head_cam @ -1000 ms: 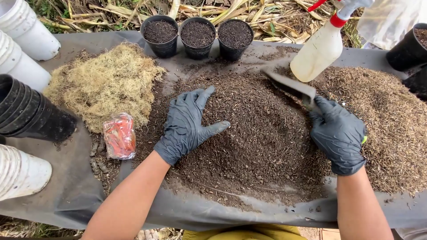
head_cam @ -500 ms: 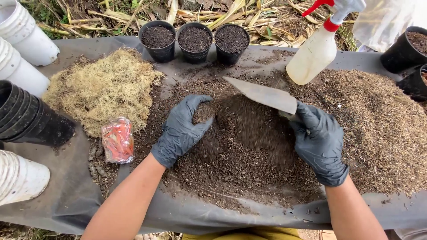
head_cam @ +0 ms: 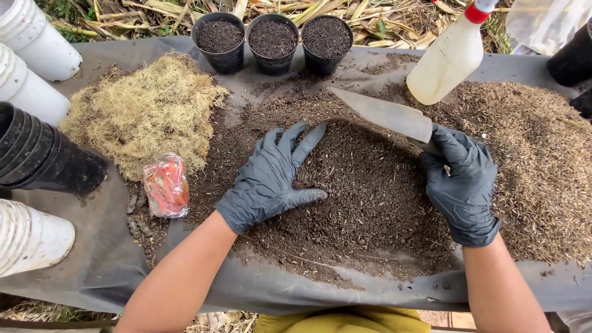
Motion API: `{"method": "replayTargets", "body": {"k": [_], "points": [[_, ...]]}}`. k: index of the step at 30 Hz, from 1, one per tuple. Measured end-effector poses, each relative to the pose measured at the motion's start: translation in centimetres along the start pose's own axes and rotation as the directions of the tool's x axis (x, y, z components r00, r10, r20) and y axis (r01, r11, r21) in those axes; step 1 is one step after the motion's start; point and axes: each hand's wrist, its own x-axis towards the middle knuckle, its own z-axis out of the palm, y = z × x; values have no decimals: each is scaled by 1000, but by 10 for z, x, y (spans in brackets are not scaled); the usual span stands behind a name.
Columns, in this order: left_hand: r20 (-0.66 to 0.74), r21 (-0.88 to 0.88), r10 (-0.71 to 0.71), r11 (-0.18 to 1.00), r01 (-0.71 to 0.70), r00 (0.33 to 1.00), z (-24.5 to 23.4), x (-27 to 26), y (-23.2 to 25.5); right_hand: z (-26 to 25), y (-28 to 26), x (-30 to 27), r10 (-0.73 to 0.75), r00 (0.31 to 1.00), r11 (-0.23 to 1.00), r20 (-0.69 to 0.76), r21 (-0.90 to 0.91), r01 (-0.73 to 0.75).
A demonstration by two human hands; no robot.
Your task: Preparing and leveling potting soil on a workbench using a hand trowel and gloved hands
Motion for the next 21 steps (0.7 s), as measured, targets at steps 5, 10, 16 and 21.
{"method": "replayTargets", "body": {"k": [5,10,16,21], "points": [[-143,-325,-63,945,14,988,14,-1,-11,-7,5,-3,-211,977,977,-16,40,211],[-152,-698,-216,714,50,965,12,0,-15,-19,3,-1,-263,959,953,107,-126,276],[-364,-575,-304,817,44,881,5,6,-19,-35,13,1,-256,961,954,107,-135,269],[-349,-205,-341,937,285,873,6,0,-19,-28,17,0,-93,995,975,-19,-205,88]]}}
